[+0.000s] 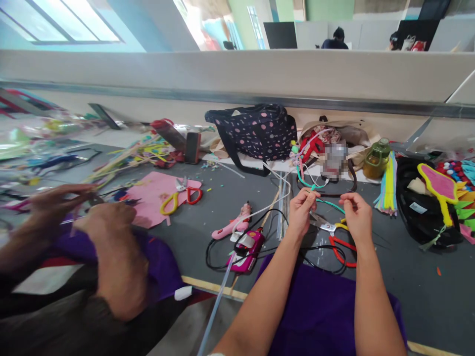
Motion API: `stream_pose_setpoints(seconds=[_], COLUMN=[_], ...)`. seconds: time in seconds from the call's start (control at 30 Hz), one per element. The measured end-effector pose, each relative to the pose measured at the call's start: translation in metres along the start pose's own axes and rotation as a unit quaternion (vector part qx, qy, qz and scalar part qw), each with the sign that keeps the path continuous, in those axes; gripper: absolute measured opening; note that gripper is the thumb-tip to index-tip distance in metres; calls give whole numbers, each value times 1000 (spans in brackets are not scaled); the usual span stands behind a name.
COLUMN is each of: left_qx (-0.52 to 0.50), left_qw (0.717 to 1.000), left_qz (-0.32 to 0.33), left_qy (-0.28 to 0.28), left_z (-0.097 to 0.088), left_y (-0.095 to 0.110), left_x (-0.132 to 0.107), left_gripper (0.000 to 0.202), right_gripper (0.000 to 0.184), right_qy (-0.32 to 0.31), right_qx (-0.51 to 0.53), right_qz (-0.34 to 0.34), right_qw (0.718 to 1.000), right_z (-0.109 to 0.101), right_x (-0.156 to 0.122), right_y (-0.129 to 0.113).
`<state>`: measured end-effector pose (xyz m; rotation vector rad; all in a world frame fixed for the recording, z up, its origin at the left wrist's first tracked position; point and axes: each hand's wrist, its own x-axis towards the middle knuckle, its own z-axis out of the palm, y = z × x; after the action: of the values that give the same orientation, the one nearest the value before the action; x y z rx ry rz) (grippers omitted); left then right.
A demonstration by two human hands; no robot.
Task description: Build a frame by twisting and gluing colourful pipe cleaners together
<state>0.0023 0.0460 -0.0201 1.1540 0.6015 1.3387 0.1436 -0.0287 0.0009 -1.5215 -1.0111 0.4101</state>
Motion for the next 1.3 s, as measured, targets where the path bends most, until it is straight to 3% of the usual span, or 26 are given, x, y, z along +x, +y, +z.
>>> stream_pose_setpoints(seconds=[0.1,0.17,0.23,0.33,0.4,0.5,0.6,0.67,0.8,0.9,1.0,1.17,1.3], left_qx=[-99,-146,-175,-206,-226,-251,-270,-282,-286,-276,-267,-254,-267], left_qw=[992,983,977,968,962,956,951,947,944,946,947,950,946], left_qz=[-47,-68,-73,-71,-73,-84,-99,-112,-129,-130,-127,-128,-126], left_qy=[54,82,101,123,131,127,113,104,98,112,127,125,133], left_z=[-2,-4,-6,-9,-12,-14,-13,-12,-9,-9,-9,-6,-7], left_y=[-1,-1,0,2,2,2,2,3,3,2,2,3,3], left_x=[3,5,7,9,11,12,10,9,7,7,8,8,8], left_gripper=[29,29,30,29,28,26,24,24,24,24,25,27,27], right_gripper=[18,18,20,25,25,25,27,38,64,71,66,41,42], right_qy=[170,133,19,-160,-196,-101,29,62,3,-44,-58,-24,-65], right_qx=[-30,-70,-122,-248,-330,-309,-177,-49,156,215,239,250,232], right_qz=[-140,-221,-283,-195,-106,-7,20,36,118,108,82,62,65], right_qw=[975,964,951,935,917,946,984,996,981,970,966,966,968], right_z=[-9,-11,-8,2,6,1,-8,-9,-4,-5,-8,-8,-10], right_x=[-12,-23,-31,-29,-19,-1,12,16,15,11,9,9,7], right_y=[-12,-21,-27,-23,-10,15,34,39,30,16,6,4,4])
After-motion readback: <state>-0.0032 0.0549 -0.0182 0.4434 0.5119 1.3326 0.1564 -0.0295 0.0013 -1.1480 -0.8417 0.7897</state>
